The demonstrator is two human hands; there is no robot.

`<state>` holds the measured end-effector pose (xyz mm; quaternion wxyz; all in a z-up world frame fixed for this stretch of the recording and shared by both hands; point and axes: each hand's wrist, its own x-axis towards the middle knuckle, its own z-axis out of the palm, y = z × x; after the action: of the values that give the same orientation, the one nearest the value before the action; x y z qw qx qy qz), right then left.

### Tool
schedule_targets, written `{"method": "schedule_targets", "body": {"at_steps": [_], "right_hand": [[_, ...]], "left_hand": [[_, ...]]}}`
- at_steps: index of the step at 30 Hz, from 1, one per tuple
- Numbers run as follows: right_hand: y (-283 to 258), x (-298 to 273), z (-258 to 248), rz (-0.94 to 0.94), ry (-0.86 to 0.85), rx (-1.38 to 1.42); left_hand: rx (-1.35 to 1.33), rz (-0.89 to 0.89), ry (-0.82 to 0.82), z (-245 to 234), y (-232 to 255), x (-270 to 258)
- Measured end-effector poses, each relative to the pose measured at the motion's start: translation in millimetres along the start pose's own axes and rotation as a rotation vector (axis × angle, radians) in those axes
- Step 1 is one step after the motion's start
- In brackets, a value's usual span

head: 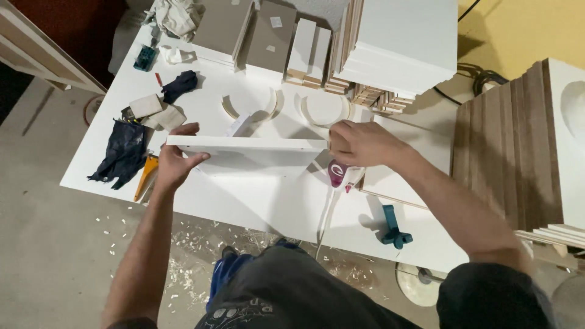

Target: Applying edge banding to wooden boards using an iron, trimmer, and scraper

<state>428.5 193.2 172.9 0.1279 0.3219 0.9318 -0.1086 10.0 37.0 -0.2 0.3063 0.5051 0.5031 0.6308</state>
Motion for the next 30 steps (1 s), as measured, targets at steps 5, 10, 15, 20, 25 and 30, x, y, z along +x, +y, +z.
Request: {"method": "schedule_targets", "body": {"at_steps": [5, 10, 15, 20, 25, 30], "right_hand": [[-2.3, 27.7, -2.2, -0.091, -0.086, -0.161], [-23.8, 37.5, -23.0, 0.033, -0.206, -0.219], [-45.1, 65.3, -24.8, 0.06, -0.26, -0.28], [-81.5, 95.4, -36.9, 0.01, -0.297, -0.278], [-136.0, 143.0, -36.0, -0.066, -0.317, -0.262], [-204.3, 182.7, -53.0, -0.118, -0.324, -0.259]], "left_hand": [[0.053, -0.178, 0.015, -3.8, -61.2, 6.1], [0.121, -0.148, 0.035, 0.1, -63.0, 16.6], [0.154, -0.197, 0.08, 1.6, -74.2, 15.7], [0.116, -0.179, 0.055, 8.3, -49.4, 22.6], [0.093, -0.176, 0.049, 8.0, -29.7, 18.4], [-0.019, -0.196, 0.041, 11.9, -71.3, 17.0]]}}
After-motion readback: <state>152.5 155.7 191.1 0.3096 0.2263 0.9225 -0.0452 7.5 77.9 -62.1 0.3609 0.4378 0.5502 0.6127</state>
